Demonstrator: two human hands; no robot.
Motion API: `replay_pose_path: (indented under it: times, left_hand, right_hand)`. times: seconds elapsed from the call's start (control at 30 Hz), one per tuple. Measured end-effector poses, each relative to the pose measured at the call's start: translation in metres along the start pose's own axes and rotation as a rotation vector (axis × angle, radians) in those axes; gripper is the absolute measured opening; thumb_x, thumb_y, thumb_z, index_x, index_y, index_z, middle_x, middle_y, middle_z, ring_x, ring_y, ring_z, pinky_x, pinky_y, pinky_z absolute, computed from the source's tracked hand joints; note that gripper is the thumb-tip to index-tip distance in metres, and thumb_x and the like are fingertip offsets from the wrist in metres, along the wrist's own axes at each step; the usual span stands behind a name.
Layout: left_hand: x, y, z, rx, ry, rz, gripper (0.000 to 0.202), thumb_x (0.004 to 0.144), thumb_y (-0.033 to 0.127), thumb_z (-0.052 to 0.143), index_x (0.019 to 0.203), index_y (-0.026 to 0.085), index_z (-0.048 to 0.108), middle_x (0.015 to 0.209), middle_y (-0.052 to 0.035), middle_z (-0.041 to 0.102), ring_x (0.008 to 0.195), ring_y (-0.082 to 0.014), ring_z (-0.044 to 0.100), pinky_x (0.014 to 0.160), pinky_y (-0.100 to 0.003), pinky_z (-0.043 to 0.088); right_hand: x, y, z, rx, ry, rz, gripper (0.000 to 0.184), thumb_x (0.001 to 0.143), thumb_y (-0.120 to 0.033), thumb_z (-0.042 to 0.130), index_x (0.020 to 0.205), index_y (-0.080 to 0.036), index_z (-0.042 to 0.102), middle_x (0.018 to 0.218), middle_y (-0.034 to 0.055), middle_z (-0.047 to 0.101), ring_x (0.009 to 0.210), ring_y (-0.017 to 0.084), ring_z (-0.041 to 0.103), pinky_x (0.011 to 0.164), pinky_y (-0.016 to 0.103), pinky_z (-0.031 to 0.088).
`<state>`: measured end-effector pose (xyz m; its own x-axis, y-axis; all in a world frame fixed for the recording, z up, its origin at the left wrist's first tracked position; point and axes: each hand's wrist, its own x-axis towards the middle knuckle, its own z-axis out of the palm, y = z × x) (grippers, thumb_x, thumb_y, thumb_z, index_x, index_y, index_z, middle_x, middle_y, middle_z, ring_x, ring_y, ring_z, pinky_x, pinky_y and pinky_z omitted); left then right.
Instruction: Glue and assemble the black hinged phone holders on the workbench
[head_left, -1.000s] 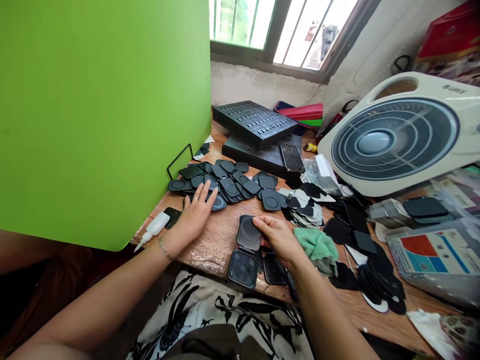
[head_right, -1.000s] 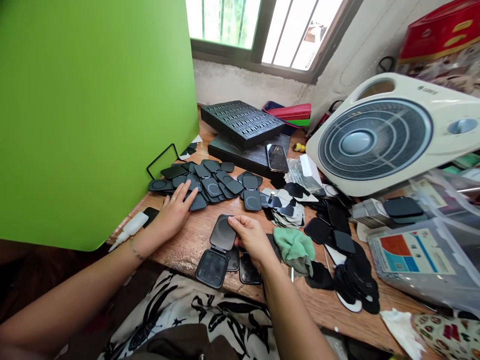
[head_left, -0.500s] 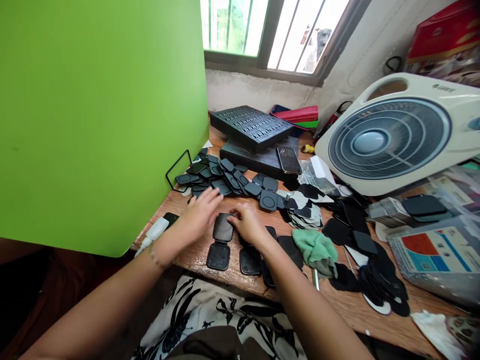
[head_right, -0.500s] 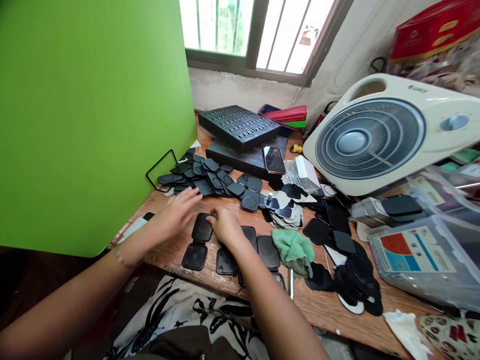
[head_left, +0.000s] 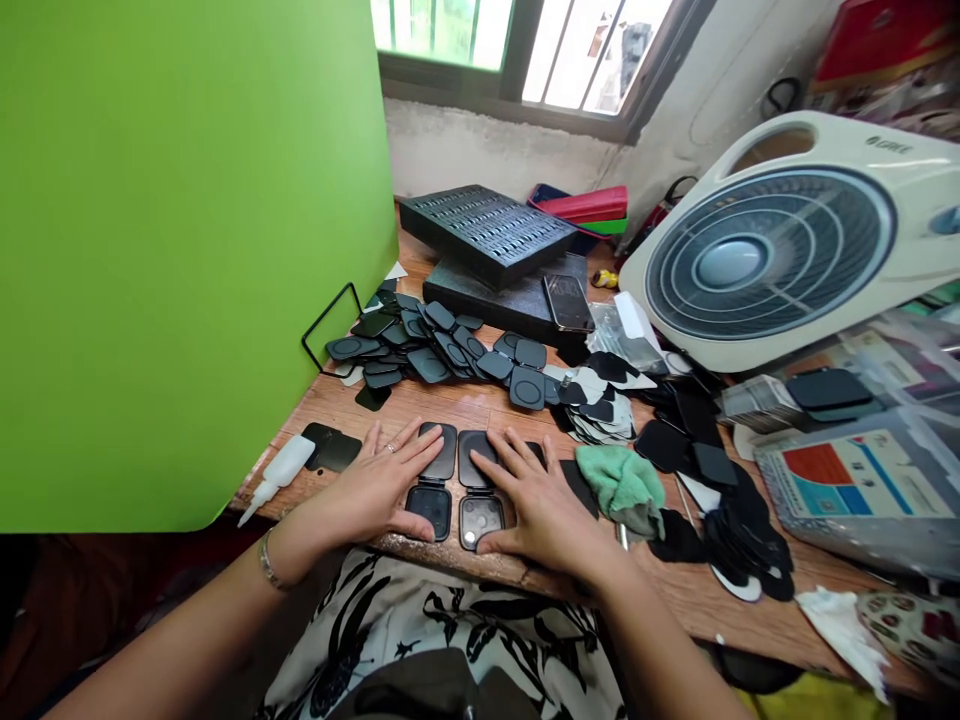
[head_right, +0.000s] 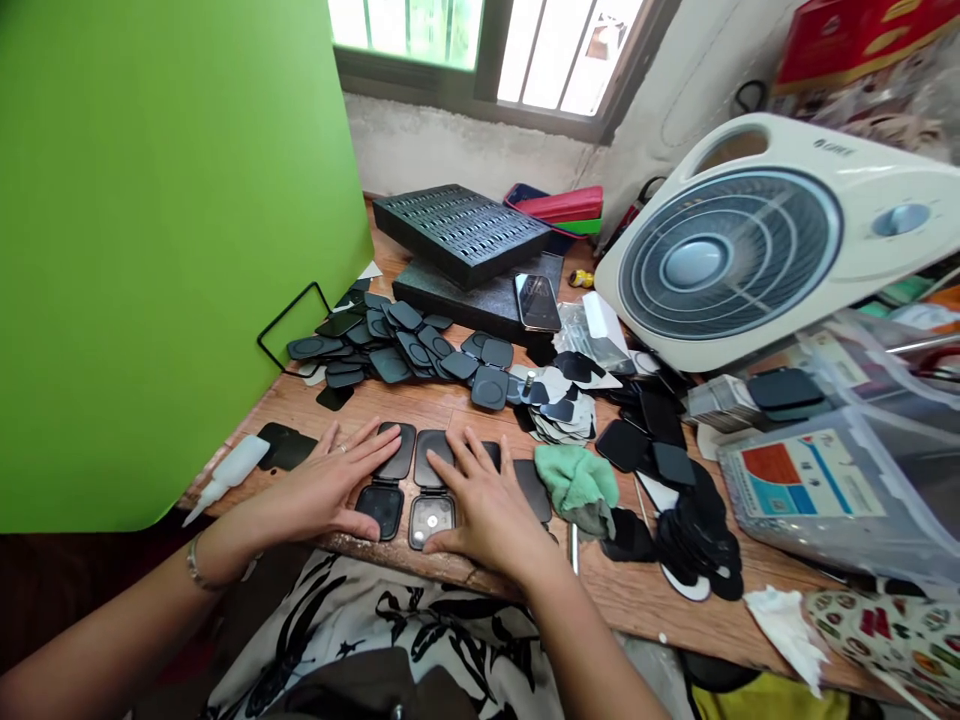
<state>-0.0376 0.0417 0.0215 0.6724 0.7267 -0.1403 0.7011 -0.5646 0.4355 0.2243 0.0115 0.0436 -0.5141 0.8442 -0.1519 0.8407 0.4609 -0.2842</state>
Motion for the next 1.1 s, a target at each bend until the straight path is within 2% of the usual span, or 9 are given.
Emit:
replay_pose_path:
  times: [0.27, 0.5, 0.6, 0.7, 0.77, 0.87, 1.0, 1.03, 1.1]
  left_hand:
    - [-0.001, 0.002, 0.005, 0.054, -0.001, -0.023, 0.106, 0.069, 0.069, 0.06, 0.15, 0.028, 0.005, 0.156, -0.0137, 0.016, 0.144, -0.0334, -0.001, 0.106, -0.065, -0.01]
    - [-0.002, 0.002, 0.003, 0.022, 0.002, 0.002, 0.105, 0.069, 0.065, 0.064, 0.149, 0.029, 0.006, 0.155, -0.0137, 0.017, 0.144, -0.0346, 0.0, 0.106, -0.068, -0.006]
    - [-0.003, 0.007, -0.005, -0.028, 0.053, 0.002, 0.102, 0.072, 0.061, 0.064, 0.149, 0.03, 0.006, 0.155, -0.0132, 0.018, 0.144, -0.034, 0.001, 0.107, -0.068, 0.0]
    - [-0.006, 0.021, -0.015, -0.104, 0.177, 0.014, 0.091, 0.079, 0.054, 0.062, 0.149, 0.03, 0.009, 0.156, -0.0114, 0.017, 0.144, -0.0309, 0.004, 0.111, -0.063, 0.006]
    - [-0.007, 0.033, -0.021, -0.189, 0.258, 0.039, 0.084, 0.082, 0.049, 0.061, 0.149, 0.03, 0.014, 0.156, -0.0096, 0.018, 0.144, -0.0282, 0.008, 0.114, -0.058, 0.011]
    - [-0.007, 0.047, -0.024, -0.374, 0.34, 0.058, 0.072, 0.084, 0.042, 0.061, 0.146, 0.029, 0.027, 0.155, -0.0067, 0.024, 0.143, -0.0246, 0.019, 0.116, -0.047, 0.019]
    - [0.001, 0.054, -0.024, -0.828, 0.444, -0.089, 0.06, 0.083, 0.035, 0.064, 0.138, 0.023, 0.042, 0.144, -0.0098, 0.044, 0.131, -0.0245, 0.043, 0.11, -0.043, 0.035]
    - [0.004, 0.056, -0.024, -0.984, 0.464, -0.133, 0.06, 0.083, 0.034, 0.064, 0.137, 0.022, 0.041, 0.142, -0.011, 0.046, 0.127, -0.0245, 0.048, 0.105, -0.042, 0.041]
    - [0.007, 0.059, -0.026, -1.279, 0.435, -0.171, 0.057, 0.083, 0.033, 0.064, 0.134, 0.02, 0.042, 0.135, -0.0133, 0.052, 0.115, -0.0238, 0.057, 0.09, -0.037, 0.052]
  right_hand:
    - [-0.006, -0.021, 0.02, -0.092, 0.137, 0.117, 0.093, 0.065, -0.061, 0.07, 0.144, -0.027, 0.034, 0.154, 0.0124, 0.022, 0.142, 0.037, 0.009, 0.108, 0.063, -0.01]
    - [-0.007, -0.02, 0.013, -0.046, 0.081, 0.109, 0.094, 0.066, -0.064, 0.066, 0.145, -0.026, 0.032, 0.154, 0.0126, 0.021, 0.142, 0.037, 0.01, 0.109, 0.065, -0.002]
    - [0.006, -0.003, -0.005, -0.048, 0.177, 0.118, 0.084, 0.076, -0.059, 0.061, 0.146, -0.026, 0.028, 0.155, 0.0087, 0.022, 0.143, 0.031, 0.014, 0.112, 0.057, 0.012]
    - [0.035, 0.029, -0.02, -0.186, 0.416, 0.24, 0.065, 0.084, -0.033, 0.059, 0.143, -0.018, 0.034, 0.152, 0.0122, 0.028, 0.14, 0.029, 0.024, 0.112, 0.052, 0.018]
    - [0.054, 0.049, -0.027, -0.236, 0.473, 0.243, 0.047, 0.085, -0.019, 0.055, 0.131, -0.015, 0.05, 0.141, 0.0154, 0.046, 0.131, 0.03, 0.04, 0.11, 0.052, 0.021]
    - [0.065, 0.062, -0.042, -0.243, 0.539, 0.218, 0.032, 0.092, -0.016, 0.043, 0.12, -0.015, 0.06, 0.124, 0.0127, 0.062, 0.116, 0.024, 0.055, 0.11, 0.045, 0.023]
    - [0.04, 0.044, -0.068, 0.15, 0.879, 0.315, 0.033, 0.095, -0.034, 0.044, 0.116, -0.016, 0.062, 0.108, 0.0101, 0.069, 0.097, 0.023, 0.063, 0.094, 0.039, 0.042]
    - [0.03, 0.036, -0.073, 0.376, 0.893, 0.313, 0.033, 0.092, -0.038, 0.048, 0.113, -0.017, 0.064, 0.101, 0.0085, 0.07, 0.091, 0.023, 0.064, 0.086, 0.037, 0.046]
    - [0.013, 0.021, -0.078, 0.842, 0.726, 0.264, 0.033, 0.087, -0.042, 0.056, 0.107, -0.017, 0.065, 0.091, 0.0062, 0.071, 0.08, 0.02, 0.065, 0.075, 0.032, 0.05]
